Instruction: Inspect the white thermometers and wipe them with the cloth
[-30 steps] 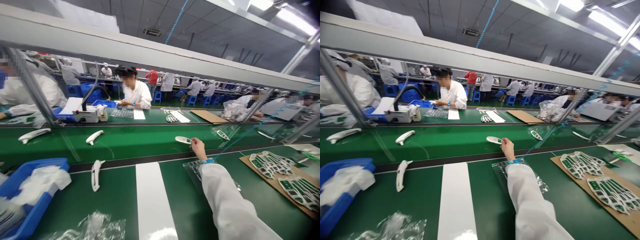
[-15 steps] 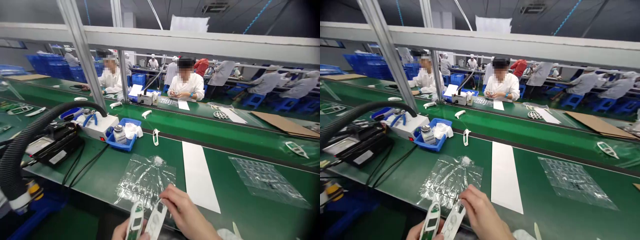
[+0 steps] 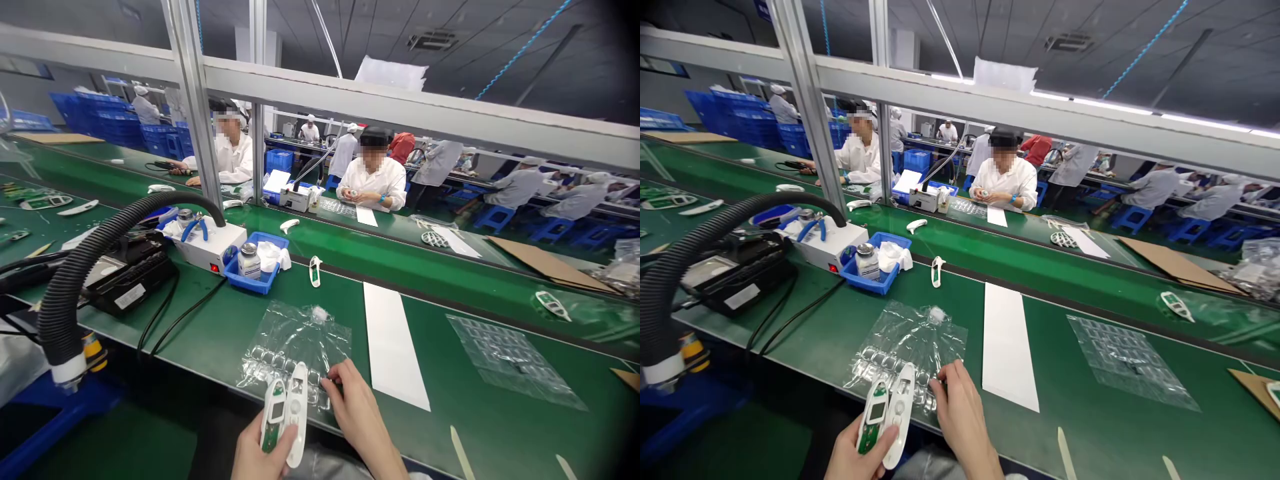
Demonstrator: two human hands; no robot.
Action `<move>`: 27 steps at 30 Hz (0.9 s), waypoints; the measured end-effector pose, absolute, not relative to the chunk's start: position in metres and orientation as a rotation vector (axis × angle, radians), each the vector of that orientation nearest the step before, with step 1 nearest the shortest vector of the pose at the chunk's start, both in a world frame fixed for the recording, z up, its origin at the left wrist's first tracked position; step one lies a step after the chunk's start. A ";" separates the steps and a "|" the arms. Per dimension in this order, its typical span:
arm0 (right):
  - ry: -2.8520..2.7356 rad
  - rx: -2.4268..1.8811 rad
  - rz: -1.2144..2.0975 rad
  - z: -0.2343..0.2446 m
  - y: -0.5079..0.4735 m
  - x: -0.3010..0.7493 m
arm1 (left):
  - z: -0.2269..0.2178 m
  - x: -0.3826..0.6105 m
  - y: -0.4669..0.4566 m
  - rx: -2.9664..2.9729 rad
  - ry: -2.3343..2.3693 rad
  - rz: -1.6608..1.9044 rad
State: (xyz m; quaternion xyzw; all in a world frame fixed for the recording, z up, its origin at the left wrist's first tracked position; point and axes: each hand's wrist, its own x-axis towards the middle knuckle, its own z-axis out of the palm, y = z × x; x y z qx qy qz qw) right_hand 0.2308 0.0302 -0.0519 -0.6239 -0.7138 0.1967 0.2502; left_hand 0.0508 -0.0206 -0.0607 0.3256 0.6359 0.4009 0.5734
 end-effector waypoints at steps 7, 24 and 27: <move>-1.863 -1.697 0.396 -0.062 0.027 0.225 | -0.079 0.053 -0.021 0.786 1.511 0.938; -1.845 -1.540 0.773 -0.018 0.014 0.207 | -0.046 0.055 -0.025 0.698 1.403 0.942; -1.905 -1.552 0.786 -0.017 0.015 0.199 | -0.044 0.054 -0.026 0.707 1.393 0.955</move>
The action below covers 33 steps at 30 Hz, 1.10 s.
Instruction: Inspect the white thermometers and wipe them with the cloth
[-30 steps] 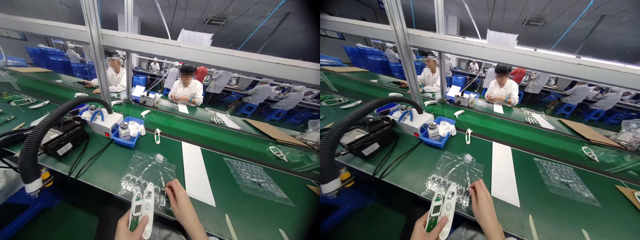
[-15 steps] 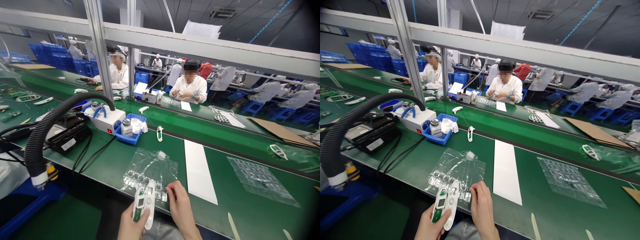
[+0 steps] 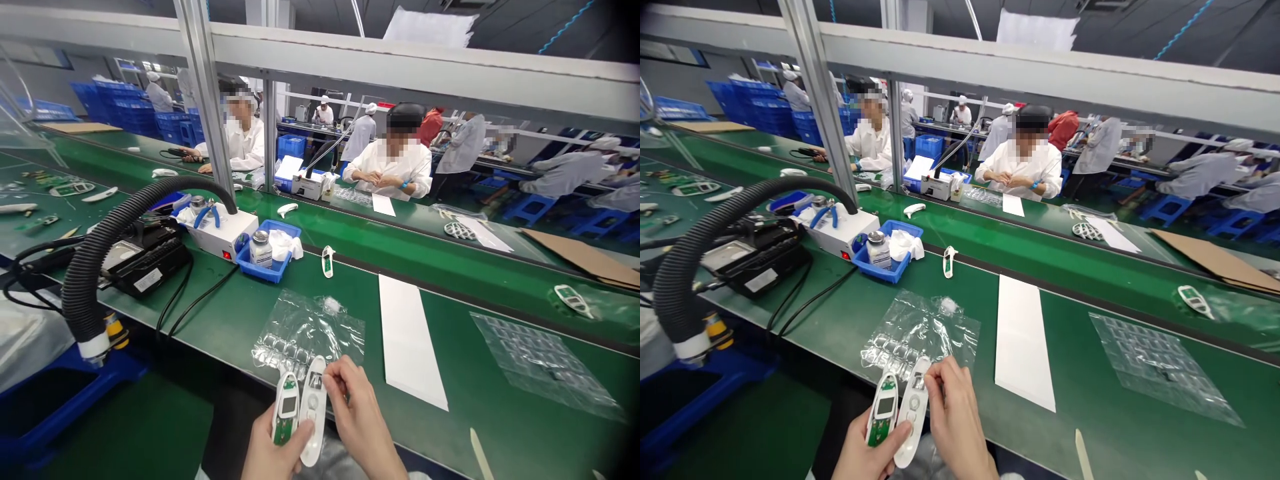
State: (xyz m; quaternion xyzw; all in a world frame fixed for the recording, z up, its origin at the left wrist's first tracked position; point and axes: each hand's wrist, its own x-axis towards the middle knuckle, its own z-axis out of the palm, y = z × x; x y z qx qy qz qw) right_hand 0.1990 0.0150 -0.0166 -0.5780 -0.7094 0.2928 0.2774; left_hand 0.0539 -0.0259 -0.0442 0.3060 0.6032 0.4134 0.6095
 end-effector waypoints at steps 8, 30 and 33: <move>-1.904 -1.507 0.723 -0.020 0.018 0.193 | -0.043 0.051 -0.026 0.707 1.435 0.991; -1.233 -1.029 1.935 -0.053 0.008 0.035 | -0.054 -0.053 -0.061 0.426 1.705 1.444; -1.157 -0.970 2.162 -0.066 0.023 -0.026 | -0.066 -0.105 -0.064 0.133 1.558 1.716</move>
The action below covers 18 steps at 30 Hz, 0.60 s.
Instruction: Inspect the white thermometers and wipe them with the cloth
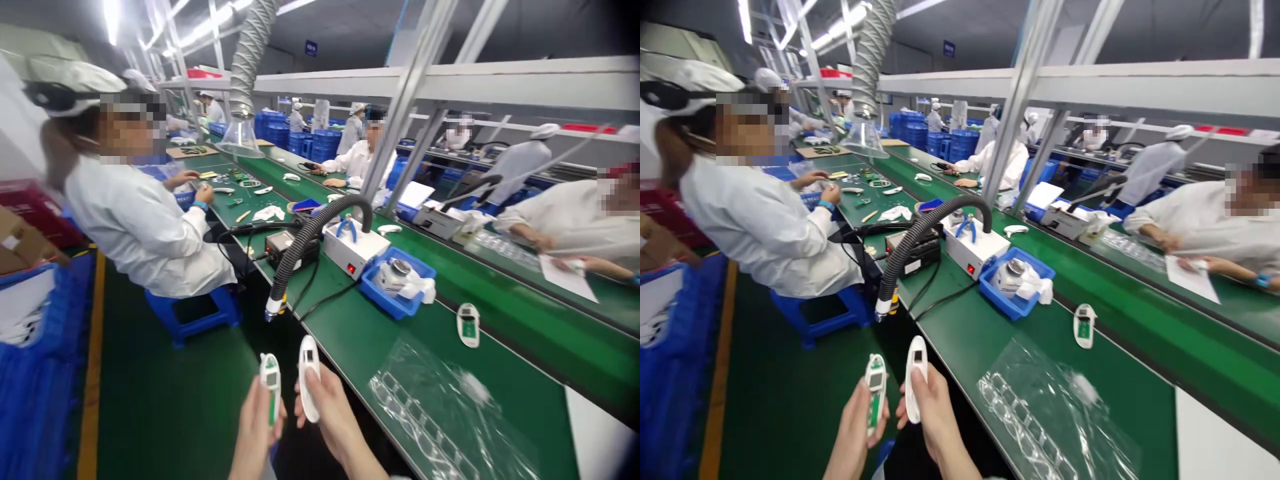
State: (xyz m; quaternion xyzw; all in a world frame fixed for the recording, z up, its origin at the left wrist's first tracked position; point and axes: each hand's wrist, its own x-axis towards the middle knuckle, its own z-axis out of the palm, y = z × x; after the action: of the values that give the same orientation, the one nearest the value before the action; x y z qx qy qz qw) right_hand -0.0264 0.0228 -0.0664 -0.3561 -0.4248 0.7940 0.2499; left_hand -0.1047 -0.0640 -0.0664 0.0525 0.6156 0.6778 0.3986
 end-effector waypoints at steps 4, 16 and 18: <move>-1.086 -0.984 2.336 -0.086 0.034 -0.114 | -0.080 -0.172 -0.057 -0.130 1.416 1.944; -1.038 -1.031 2.201 -0.085 0.039 -0.118 | -0.090 -0.170 -0.014 -0.116 1.313 1.944; -1.039 -1.021 2.214 -0.081 0.037 -0.128 | -0.091 -0.178 -0.016 -0.135 1.333 1.977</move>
State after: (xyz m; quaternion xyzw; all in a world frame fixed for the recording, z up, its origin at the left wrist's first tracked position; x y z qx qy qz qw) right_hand -0.1277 0.0370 -0.0814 -0.3738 -0.3804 0.8102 0.2432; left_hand -0.1778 -0.0161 -0.0906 -0.0527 0.5191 0.7698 0.3676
